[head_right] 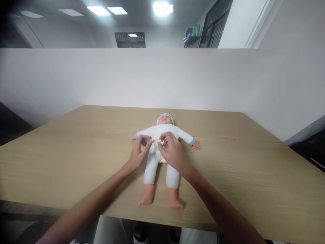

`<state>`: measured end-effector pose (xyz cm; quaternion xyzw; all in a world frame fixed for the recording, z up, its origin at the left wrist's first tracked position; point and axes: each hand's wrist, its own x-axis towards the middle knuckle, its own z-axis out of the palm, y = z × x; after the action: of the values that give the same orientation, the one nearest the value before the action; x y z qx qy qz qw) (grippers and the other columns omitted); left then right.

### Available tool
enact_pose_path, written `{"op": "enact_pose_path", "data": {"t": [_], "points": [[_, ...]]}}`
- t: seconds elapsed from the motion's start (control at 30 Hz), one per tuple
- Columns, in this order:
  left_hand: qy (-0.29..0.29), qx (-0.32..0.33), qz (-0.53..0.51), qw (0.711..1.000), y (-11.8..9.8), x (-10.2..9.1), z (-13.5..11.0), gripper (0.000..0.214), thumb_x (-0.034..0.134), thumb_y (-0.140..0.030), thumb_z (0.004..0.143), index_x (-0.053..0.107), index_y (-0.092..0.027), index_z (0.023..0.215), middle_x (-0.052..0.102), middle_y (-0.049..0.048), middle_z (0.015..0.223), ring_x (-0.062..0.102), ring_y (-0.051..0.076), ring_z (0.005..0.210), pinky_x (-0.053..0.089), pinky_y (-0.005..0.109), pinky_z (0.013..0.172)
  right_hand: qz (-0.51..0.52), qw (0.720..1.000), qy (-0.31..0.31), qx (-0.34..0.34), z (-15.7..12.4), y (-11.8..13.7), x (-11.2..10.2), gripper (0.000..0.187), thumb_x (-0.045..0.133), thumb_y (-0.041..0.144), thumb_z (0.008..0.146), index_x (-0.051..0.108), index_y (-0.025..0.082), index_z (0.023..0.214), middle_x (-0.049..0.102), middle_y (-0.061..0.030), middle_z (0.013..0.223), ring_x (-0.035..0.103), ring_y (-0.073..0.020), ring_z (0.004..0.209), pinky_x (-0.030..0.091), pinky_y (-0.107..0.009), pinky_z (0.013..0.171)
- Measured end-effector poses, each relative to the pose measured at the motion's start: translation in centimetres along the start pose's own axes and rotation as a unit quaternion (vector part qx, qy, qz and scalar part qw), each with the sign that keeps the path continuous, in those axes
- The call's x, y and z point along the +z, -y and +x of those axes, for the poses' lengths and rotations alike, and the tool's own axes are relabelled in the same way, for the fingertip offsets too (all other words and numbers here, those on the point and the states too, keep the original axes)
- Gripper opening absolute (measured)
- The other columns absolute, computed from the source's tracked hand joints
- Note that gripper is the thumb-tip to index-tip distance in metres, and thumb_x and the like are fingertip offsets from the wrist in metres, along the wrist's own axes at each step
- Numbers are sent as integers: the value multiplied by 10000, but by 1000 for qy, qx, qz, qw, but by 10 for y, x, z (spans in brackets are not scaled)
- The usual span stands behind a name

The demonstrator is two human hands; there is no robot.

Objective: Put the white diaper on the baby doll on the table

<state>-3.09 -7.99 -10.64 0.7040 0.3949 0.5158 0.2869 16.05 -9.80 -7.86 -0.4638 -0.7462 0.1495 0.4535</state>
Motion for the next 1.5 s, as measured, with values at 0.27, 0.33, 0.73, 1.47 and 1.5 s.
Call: {"op": "enact_pose_path", "data": {"t": [0.27,0.33,0.73,1.47,1.5], "points": [[219,29,203,954,-7,-5,-52,269,484,-444,1052,642,-238,981,676,59,914,555,263,913,388,392,819,-20,994,98,42,-88,-15,-14,66,557,250,989,616,250,959,689,-26,915,678,-193,821,576,-353,776],[195,4,221,956,0,1,-49,267,544,-485,1021,614,-233,968,654,49,885,557,258,870,392,375,785,-30,994,92,56,-86,-21,-12,66,555,250,993,619,246,975,688,-20,892,664,-190,792,557,-344,752],[173,-9,243,954,7,15,-34,333,643,-431,950,527,-233,709,582,-4,666,532,206,672,360,344,697,-160,983,74,55,-78,-22,6,72,621,261,957,616,231,892,656,-42,936,633,-204,775,481,-332,680],[168,30,118,978,5,12,-33,142,579,-271,992,587,-222,859,705,37,1041,563,238,955,427,383,907,-124,989,66,39,-86,-20,8,214,675,252,940,600,227,1140,681,-85,1199,598,-300,1121,500,-462,954],[170,30,119,978,4,12,-33,141,573,-262,992,583,-220,858,700,34,1030,553,235,952,424,379,907,-119,990,64,44,-84,-19,8,184,677,255,940,601,228,1106,690,-76,1149,605,-291,1084,499,-441,926]]}}
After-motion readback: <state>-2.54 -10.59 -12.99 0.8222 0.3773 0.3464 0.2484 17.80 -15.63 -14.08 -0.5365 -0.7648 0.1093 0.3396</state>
